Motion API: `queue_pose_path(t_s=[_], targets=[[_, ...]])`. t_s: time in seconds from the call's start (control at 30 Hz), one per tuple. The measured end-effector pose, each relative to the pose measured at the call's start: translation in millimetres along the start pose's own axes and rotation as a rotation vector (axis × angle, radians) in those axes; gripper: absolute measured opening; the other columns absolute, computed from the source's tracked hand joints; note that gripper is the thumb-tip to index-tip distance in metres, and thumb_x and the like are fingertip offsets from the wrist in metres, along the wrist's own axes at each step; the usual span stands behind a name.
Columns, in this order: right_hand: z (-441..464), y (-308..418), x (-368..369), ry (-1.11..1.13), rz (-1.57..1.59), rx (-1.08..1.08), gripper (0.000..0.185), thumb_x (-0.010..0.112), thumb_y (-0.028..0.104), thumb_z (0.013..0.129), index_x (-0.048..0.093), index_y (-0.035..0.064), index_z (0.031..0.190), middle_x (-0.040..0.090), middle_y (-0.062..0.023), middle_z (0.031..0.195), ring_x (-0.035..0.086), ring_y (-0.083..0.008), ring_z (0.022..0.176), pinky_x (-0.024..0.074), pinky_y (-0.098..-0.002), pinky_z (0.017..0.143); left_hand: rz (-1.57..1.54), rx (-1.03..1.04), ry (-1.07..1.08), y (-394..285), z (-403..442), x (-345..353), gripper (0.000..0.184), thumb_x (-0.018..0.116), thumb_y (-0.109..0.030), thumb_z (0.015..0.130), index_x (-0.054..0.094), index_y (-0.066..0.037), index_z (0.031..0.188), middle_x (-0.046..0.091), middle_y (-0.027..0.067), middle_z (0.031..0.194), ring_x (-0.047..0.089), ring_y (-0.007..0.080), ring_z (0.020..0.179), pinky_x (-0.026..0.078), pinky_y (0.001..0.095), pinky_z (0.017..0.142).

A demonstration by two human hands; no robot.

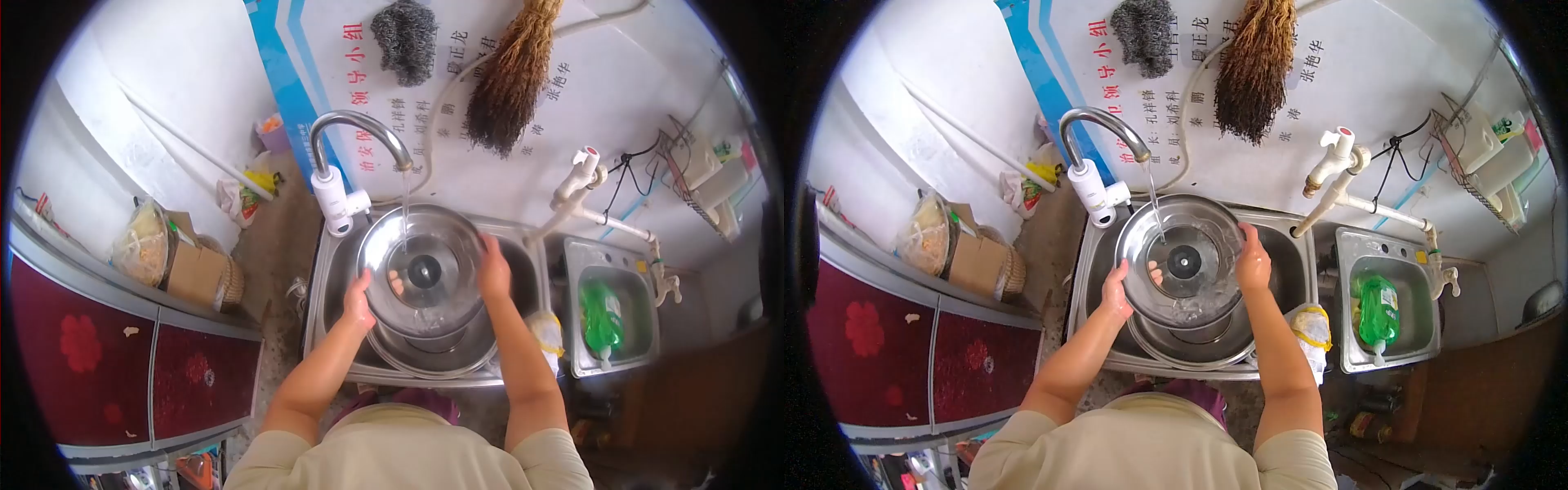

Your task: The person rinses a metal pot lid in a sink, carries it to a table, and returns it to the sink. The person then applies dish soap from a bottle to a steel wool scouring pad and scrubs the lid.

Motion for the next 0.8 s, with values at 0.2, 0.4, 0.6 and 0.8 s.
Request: queue_pose_path(t_s=[0.2,0.4,0.6,0.8], targets=[[-42,2,-21,-0.202,0.263,0.079,0.033,0.042,0.001,0.085,0.045,0.0036,0.118,0.058,-0.0209,0.095,0.059,-0.0311,0.086,0.0444,-0.0359,0.077,-0.136,-0.059,0.025,7,5,-18,0.049,0.045,-0.033,0.089,0.043,0.005,0.119,0.056,0.023,0.108,0.058,0.0364,0.096,0.045,0.0489,0.087],[-67,2,-16,0.167,1.024,0.442,0.061,0.037,-0.015,0.073,0.035,0.0087,0.13,0.05,-0.0093,0.117,0.052,-0.0207,0.106,0.0396,-0.0312,0.091,-0.096,-0.042,-0.268,21,11,-16,0.025,0.058,-0.016,0.084,0.053,0.0,0.102,0.06,0.0177,0.093,0.062,0.0296,0.084,0.051,0.0434,0.075],[-76,37,-37,0.176,1.118,0.276,0.081,0.034,-0.021,0.066,0.021,0.0125,0.138,0.042,-0.0089,0.126,0.048,-0.0201,0.11,0.0412,-0.0319,0.092,0.683,0.278,-0.317,32,57,-41,0.025,0.057,-0.023,0.087,0.057,0.002,0.09,0.062,0.0105,0.083,0.06,0.0202,0.072,0.048,0.0371,0.066],[-58,39,-46,0.141,0.795,0.097,0.08,0.034,-0.018,0.067,0.017,0.011,0.14,0.044,-0.0104,0.125,0.048,-0.0176,0.108,0.0438,-0.0296,0.086,1.663,0.304,-0.25,13,70,-13,0.024,0.053,-0.022,0.086,0.056,0.002,0.087,0.062,0.0204,0.086,0.06,0.0372,0.082,0.045,0.0423,0.072]])
Point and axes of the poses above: each hand's wrist, its own z-axis towards the middle knuckle, its own x-axis out of the palm, y = z × x, the point moved 7 cm from there along z, towards the middle knuckle
